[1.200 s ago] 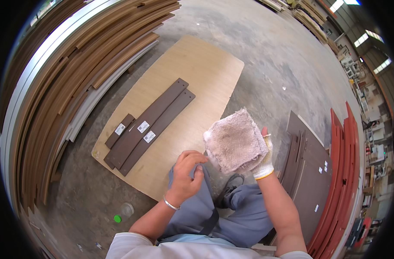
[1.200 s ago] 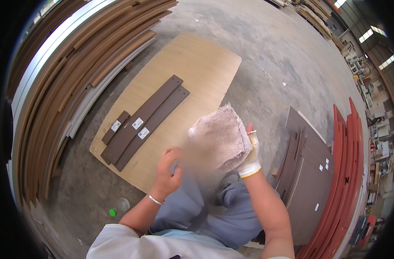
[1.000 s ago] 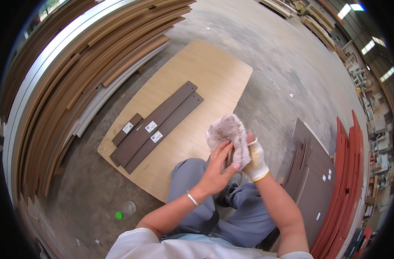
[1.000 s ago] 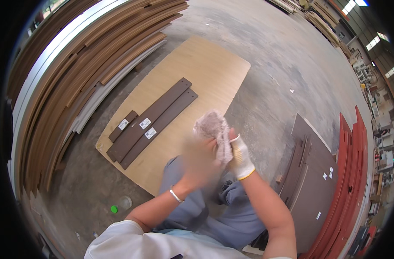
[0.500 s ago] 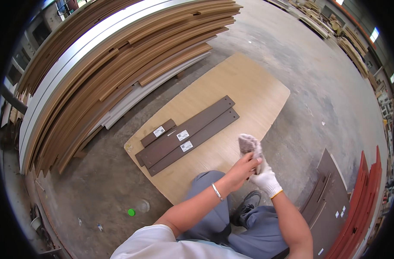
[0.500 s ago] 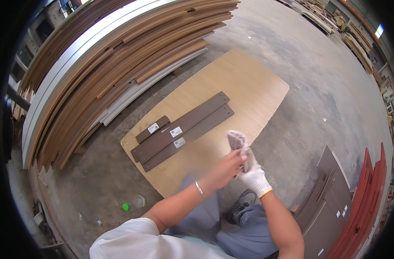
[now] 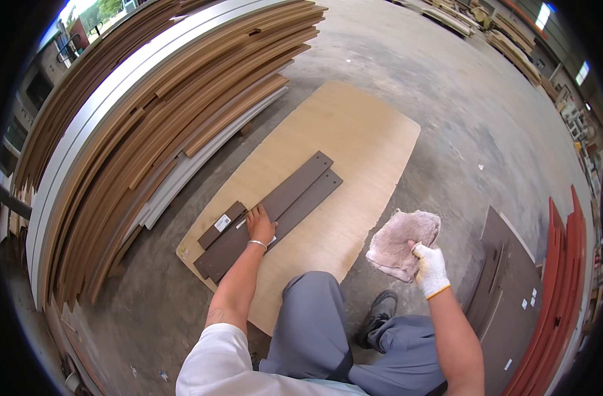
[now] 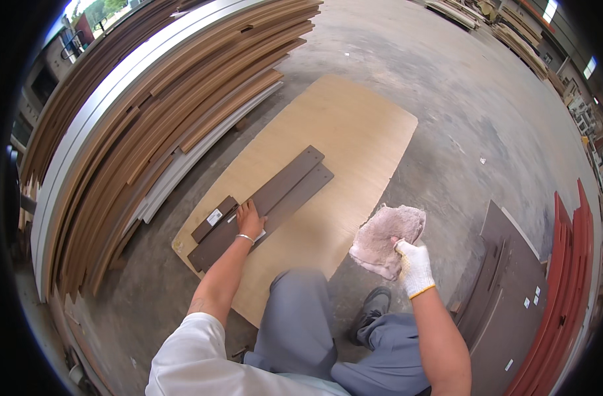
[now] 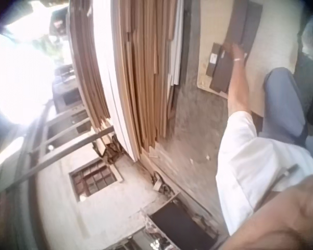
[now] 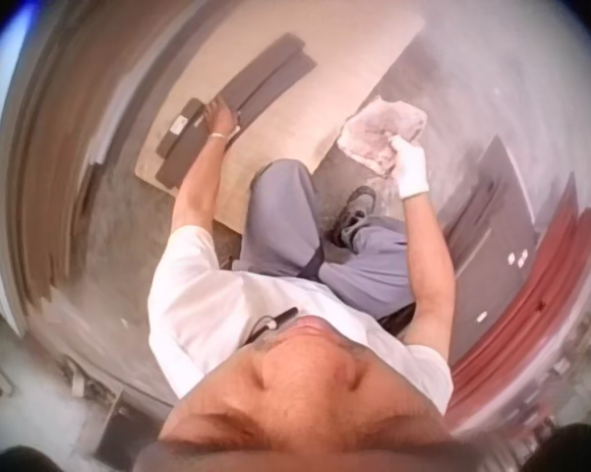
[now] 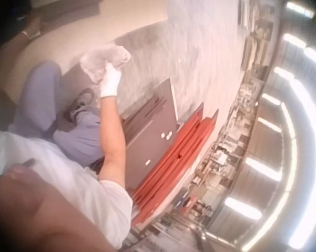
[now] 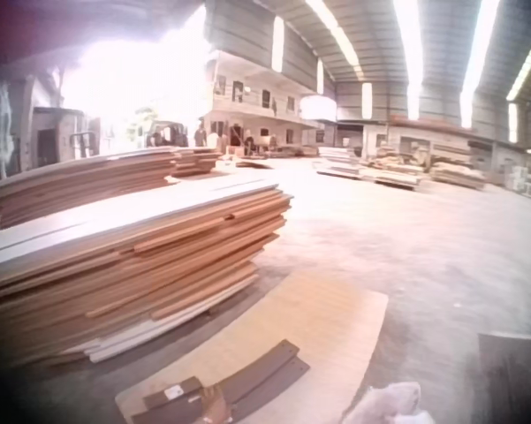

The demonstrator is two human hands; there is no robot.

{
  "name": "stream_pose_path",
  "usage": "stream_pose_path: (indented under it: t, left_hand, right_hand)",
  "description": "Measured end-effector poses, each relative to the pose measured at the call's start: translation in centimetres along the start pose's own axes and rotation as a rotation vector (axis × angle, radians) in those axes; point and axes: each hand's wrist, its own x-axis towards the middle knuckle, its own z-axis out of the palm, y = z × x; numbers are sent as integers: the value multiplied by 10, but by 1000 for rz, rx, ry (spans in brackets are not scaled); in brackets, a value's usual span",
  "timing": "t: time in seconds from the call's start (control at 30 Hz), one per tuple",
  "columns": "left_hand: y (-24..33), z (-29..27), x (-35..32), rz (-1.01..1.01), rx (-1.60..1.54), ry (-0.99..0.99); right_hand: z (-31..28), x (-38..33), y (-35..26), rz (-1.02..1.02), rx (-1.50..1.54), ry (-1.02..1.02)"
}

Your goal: The person sits on the floor and wipes several dark brown wooden planks with a cloth. They pick up each plank, wipe its surface, and place it back down or stack it with others.

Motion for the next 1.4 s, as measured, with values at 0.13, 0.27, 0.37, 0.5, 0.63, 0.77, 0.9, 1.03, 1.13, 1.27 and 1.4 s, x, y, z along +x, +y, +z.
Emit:
stream_pose_path:
  t: [0.13, 0.27, 0.37, 0.5, 0.63, 0.77, 0.9, 1.03, 1.13, 1.27, 1.4]
  left_hand:
    - [29, 18, -70, 203, -59, 43]
    - [13, 37, -145, 274, -1, -50]
    - [24, 40, -152, 315, 40, 28]
    - [41, 28, -116, 226, -4, 137]
    - [12, 20, -56, 20, 12, 182]
    - [15, 43, -69, 24, 41, 28]
    - [37, 61, -108, 79, 70, -53]
    - [67, 56, -132, 87, 51, -124]
    - [59, 47, -113, 33, 6, -61]
    - [-3, 32, -55, -73, 69, 10]
    - [-6, 27, -53, -54, 17, -99]
  right_hand:
    - [-23, -5, -13, -55, -26, 51]
    - [-3, -24, -15, -22, 8, 15]
    - [-14, -24, -13, -35, -83, 42]
    - [-27, -27, -19, -61, -78, 80]
    - [-38, -22, -22, -85, -69, 35]
    - [-34, -28, -27, -78, -85, 35]
    - [-26, -35, -26, -33, -92, -6]
    - [-23, -38, -27, -22, -113, 17]
    - [-20, -42, -30, -80, -116, 7]
    - [-37, -34, -22, -123, -151, -10]
    - [-19, -39, -27, -65, -80, -35]
